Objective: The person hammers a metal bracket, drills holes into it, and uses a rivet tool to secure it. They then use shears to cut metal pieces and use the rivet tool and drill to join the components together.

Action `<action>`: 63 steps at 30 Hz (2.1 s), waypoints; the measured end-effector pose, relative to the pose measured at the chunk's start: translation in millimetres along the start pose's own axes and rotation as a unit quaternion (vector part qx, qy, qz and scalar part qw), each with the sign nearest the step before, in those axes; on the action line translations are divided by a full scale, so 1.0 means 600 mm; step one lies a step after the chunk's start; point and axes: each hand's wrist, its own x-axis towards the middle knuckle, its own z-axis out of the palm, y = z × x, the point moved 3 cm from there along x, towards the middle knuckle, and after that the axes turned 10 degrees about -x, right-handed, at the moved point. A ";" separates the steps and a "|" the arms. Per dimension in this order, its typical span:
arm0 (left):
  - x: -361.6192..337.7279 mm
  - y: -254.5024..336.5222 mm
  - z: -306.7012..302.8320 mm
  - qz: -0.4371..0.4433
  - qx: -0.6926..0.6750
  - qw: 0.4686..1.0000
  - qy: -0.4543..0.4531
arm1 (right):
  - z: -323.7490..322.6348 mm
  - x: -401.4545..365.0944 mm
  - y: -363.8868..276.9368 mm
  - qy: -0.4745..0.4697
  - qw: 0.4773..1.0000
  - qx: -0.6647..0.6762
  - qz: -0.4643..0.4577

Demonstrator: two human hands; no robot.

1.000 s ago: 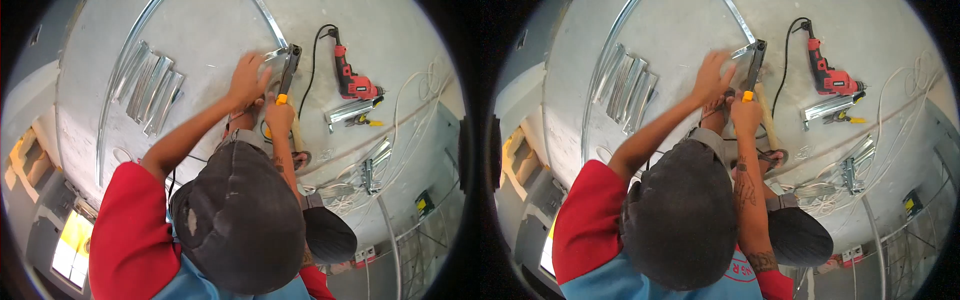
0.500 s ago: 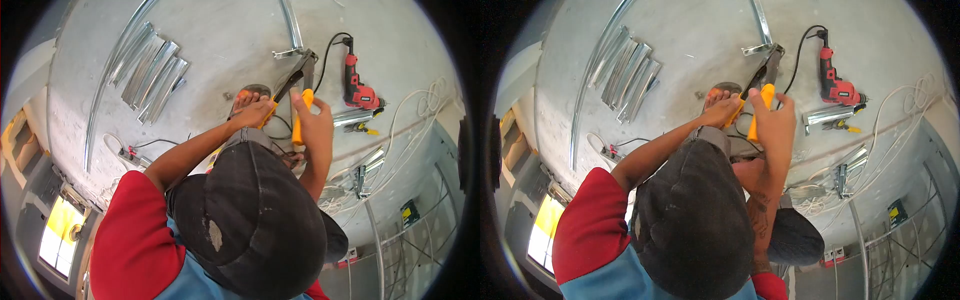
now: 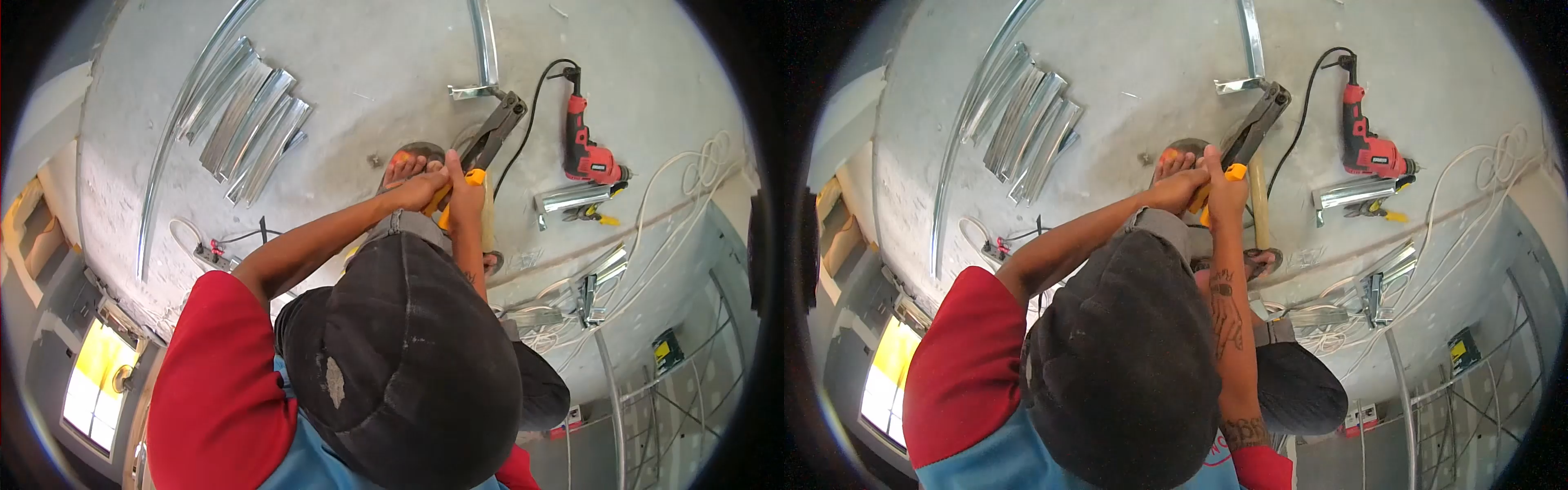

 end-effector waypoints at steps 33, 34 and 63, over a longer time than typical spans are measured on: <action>-0.037 0.038 -0.025 0.156 -0.243 0.936 -0.199 | -0.006 0.045 -0.053 -0.017 0.994 -0.077 0.075; -0.043 0.045 -0.033 0.211 -0.082 0.954 -0.196 | -0.005 0.048 -0.050 -0.016 0.994 -0.076 0.076; 0.080 -0.127 0.047 0.231 0.195 0.920 0.250 | 0.007 0.015 -0.064 0.031 0.987 -0.151 -0.055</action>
